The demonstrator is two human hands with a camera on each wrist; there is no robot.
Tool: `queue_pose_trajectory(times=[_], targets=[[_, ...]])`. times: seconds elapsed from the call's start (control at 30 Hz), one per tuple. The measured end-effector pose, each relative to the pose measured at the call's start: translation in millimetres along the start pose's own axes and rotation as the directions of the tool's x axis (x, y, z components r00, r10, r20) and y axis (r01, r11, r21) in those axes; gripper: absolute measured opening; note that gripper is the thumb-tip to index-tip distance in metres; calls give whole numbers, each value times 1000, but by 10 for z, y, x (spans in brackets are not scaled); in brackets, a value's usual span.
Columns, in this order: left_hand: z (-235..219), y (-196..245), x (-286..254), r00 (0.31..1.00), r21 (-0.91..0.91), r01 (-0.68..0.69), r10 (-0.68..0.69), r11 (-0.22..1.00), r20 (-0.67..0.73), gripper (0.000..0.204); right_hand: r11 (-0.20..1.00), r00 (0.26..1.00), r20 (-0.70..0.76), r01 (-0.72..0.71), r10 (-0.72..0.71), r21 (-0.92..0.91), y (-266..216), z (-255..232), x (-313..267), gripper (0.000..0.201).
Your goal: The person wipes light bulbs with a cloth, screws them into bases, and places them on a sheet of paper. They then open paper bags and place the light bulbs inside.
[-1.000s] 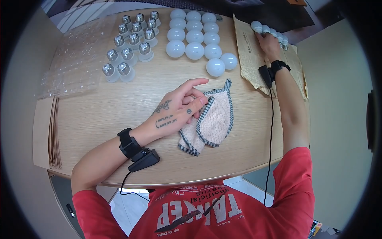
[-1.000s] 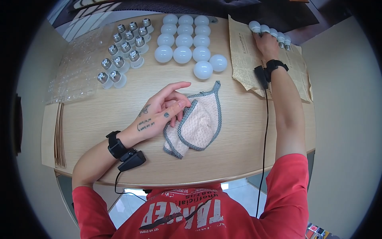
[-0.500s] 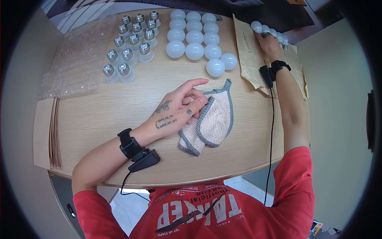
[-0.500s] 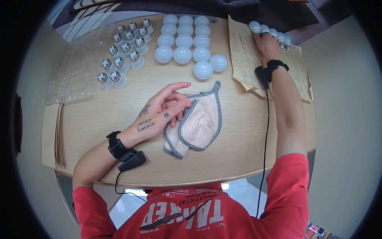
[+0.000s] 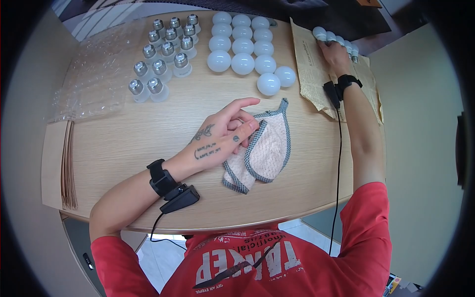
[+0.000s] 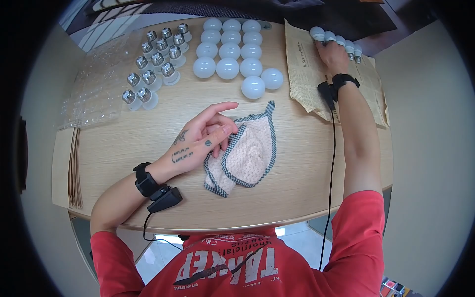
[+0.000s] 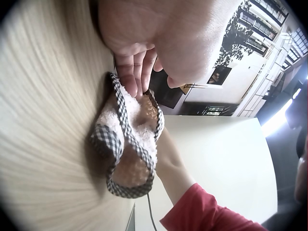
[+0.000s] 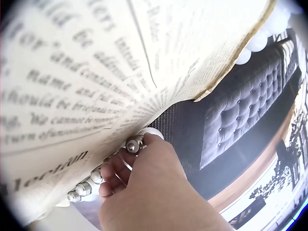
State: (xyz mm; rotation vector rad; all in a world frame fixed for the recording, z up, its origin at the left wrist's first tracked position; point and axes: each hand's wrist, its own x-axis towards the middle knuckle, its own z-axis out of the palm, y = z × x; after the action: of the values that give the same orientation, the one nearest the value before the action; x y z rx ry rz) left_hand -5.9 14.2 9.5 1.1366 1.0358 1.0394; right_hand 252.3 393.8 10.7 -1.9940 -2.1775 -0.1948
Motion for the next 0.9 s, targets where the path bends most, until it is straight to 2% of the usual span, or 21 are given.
queue_pose_trajectory(times=[0.17, 0.67, 0.77, 0.9], targets=[[1, -4, 0, 1000, -5, -2, 2, 1000, 2, 45, 999, 1000, 13, -8, 8, -37, -17, 3, 31, 68], [1, -12, -3, 1000, -1, 3, -3, 1000, 2, 45, 1000, 1000, 15, 16, -16, 24, -21, -93, -16, 72], [-3, -7, -6, 1000, 0, -2, 1, 1000, 1, 45, 1000, 1000, 0, 21, -21, 0, -1, -184, -37, 70], [5, -6, -2, 1000, 8, -14, 14, 1000, 3, 45, 994, 992, -112, 68, -59, 80, 4, -349, -70, 67]])
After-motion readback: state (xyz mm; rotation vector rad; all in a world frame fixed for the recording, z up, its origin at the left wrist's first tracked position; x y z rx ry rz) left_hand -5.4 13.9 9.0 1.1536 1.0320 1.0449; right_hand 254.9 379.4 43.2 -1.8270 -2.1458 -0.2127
